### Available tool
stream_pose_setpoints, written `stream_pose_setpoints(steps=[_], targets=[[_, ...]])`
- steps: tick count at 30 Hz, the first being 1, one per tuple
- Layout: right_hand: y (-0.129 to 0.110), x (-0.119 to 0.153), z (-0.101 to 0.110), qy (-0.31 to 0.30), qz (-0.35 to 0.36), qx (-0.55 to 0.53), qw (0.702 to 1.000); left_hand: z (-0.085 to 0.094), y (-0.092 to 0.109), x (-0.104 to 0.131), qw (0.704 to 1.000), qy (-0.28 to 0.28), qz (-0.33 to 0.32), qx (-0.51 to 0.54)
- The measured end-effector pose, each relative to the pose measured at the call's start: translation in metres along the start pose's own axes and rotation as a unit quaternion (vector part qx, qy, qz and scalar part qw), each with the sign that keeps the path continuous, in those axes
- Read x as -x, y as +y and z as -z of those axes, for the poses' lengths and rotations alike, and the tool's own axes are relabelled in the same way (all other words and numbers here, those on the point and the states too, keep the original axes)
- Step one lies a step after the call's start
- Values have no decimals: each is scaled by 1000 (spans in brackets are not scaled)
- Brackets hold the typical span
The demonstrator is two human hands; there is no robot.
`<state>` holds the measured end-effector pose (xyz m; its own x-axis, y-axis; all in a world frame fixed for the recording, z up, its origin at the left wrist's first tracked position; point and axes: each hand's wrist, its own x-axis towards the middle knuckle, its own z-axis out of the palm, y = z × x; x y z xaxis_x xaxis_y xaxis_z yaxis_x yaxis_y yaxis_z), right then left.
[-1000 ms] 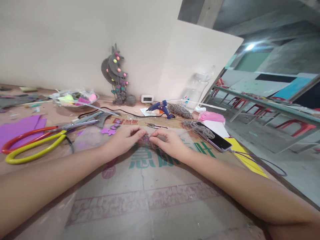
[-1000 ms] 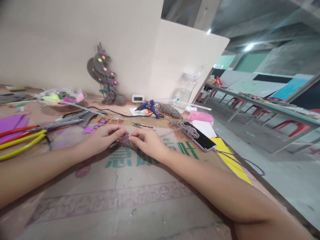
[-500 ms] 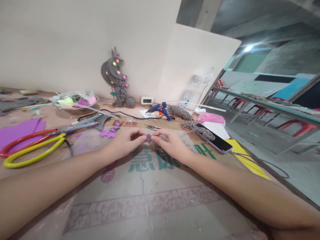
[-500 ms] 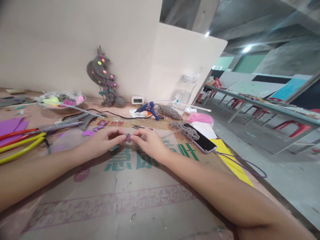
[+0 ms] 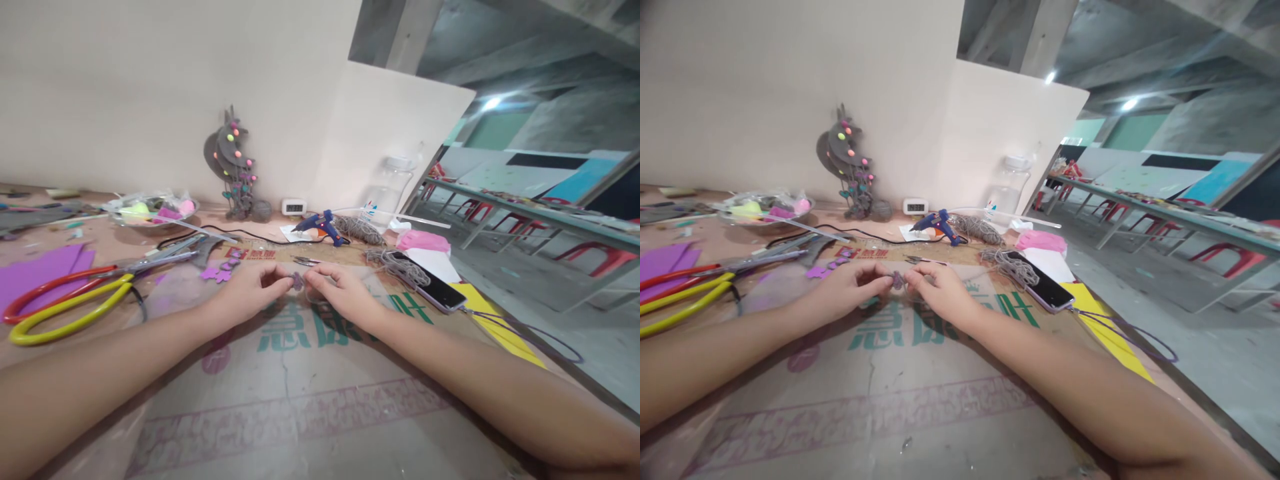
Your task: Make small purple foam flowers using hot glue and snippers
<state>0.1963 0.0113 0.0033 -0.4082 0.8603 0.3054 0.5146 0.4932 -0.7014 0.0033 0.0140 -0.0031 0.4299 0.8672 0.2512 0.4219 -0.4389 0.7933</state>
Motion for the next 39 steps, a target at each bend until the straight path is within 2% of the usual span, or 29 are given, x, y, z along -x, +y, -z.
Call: stream_pose_setpoints(steps=[14,20,23,25,29,32,39], targets=[[0,0,-4,-1,-13,36,999,-1,-2,-1,999,-5,-20,-40],[1,1,0,6,19,7,1000,-2,-3,-1,1000,-4,4,10],[2,0,2,27,-1,-5,1000,-2,-4,-2,999,10,24,44],[4,-1,3,23,-8,25,999,-1,-5,-2,998,23,35,55],[7,0,-1,-4,44,109,993,1,-6,-3,996,61,44,41],[6,2,-3,-14,86,143,986,2,-7,-4,996,69,45,18],[-2,8,2,55,150,145,976,-1,-10,-3,997,43,47,32]])
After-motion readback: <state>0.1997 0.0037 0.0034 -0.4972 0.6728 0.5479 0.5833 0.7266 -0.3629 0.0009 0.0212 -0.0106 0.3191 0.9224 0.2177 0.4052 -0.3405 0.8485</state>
